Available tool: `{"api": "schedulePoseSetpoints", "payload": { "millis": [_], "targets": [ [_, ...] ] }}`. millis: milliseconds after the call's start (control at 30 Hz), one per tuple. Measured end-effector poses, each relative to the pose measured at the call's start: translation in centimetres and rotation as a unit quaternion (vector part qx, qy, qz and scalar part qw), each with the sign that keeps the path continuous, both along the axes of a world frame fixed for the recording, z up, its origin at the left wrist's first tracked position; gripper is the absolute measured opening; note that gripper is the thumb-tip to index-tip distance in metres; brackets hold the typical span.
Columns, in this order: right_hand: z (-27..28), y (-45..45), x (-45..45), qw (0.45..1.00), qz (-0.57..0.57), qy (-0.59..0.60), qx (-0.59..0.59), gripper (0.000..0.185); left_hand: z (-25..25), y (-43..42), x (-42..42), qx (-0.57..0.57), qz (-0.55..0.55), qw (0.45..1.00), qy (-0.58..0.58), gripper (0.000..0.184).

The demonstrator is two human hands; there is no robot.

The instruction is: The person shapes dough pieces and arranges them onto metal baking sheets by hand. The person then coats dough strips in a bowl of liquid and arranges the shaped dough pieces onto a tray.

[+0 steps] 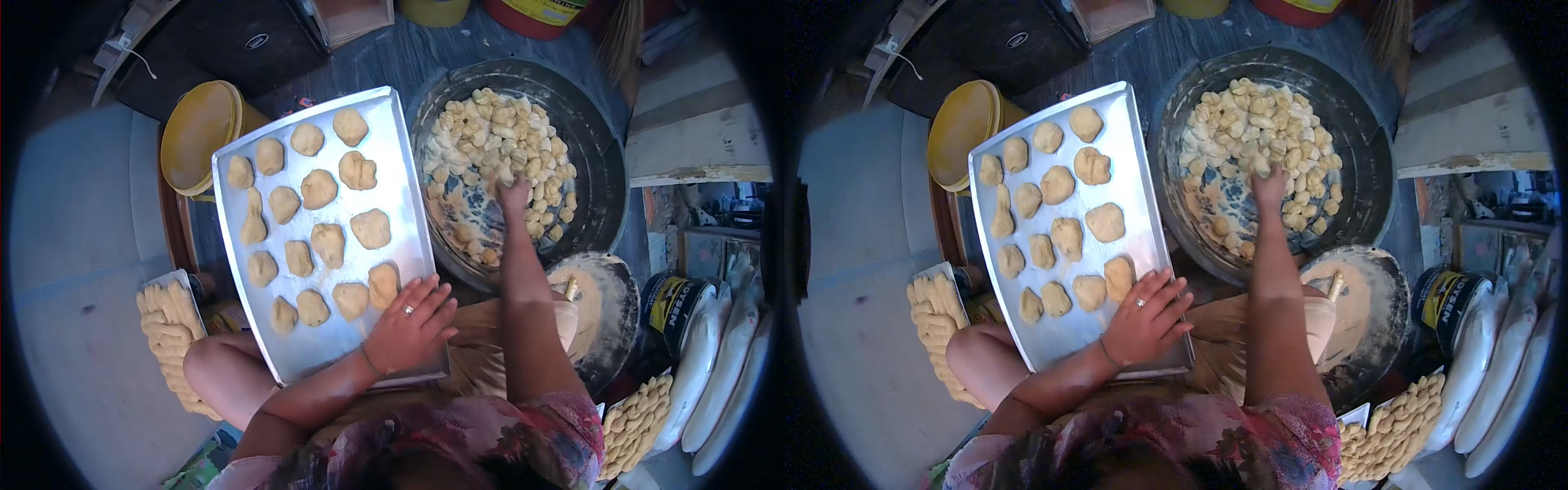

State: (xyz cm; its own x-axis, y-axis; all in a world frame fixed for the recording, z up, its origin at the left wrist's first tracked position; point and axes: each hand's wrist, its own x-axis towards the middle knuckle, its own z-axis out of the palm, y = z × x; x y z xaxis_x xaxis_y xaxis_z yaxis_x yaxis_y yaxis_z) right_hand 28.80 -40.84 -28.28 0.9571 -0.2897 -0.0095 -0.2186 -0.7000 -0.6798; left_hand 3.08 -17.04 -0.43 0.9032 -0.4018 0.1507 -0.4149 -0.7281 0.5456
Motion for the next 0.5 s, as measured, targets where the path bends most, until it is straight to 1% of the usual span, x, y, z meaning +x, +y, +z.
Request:
{"api": "schedulePoseSetpoints", "payload": {
  "millis": [67, 133, 167, 200, 233, 300, 367, 400, 433, 500],
  "targets": [
    [1.2, 3.4, 0.3, 0.987, -0.035, -0.155, -0.001, 0.062, -0.2, -0.2, 0.0, -0.006, 0.005, 1.000, -0.007, 0.043],
    [3.1, 8.9, -1.6, 0.987, -0.033, -0.150, -0.038, 0.063, -0.1, -0.3, -0.1, 0.000, 0.012, 1.000, -0.021, 0.041],
    [4.0, 11.3, -2.9, 0.990, 0.107, -0.087, -0.012, 0.058, -0.1, -0.4, -0.1, 0.002, 0.012, 0.999, -0.032, 0.041],
    [4.8, 12.8, -4.5, 0.969, 0.247, -0.020, 0.011, 0.054, -0.2, -0.4, -0.2, 0.005, 0.012, 0.999, -0.042, 0.040],
    [6.1, 13.1, -5.4, 0.967, 0.239, 0.009, 0.086, 0.051, -0.3, -0.4, -0.3, 0.007, 0.014, 0.999, -0.052, 0.040],
    [9.0, 12.3, -5.9, 0.945, 0.221, 0.069, 0.232, 0.046, -0.5, -0.4, -0.5, 0.014, 0.012, 0.997, -0.077, 0.039],
    [7.0, 9.9, -4.9, 0.957, 0.143, 0.052, 0.246, 0.039, -0.8, -0.5, -1.0, 0.014, 0.023, 0.992, -0.119, 0.038],
    [10.6, 9.1, -5.7, 0.944, 0.120, 0.090, 0.293, 0.038, -0.9, -0.4, -1.4, 0.004, 0.023, 0.991, -0.130, 0.038],
    [16.6, 8.1, -6.9, 0.928, 0.095, 0.126, 0.338, 0.037, -1.0, -0.2, -1.4, -0.007, 0.020, 0.990, -0.141, 0.038],
    [23.5, 6.9, -10.3, 0.863, 0.112, 0.095, 0.483, 0.038, -0.9, 0.1, -2.2, -0.051, 0.023, 0.988, -0.142, 0.039]
  ]
}}
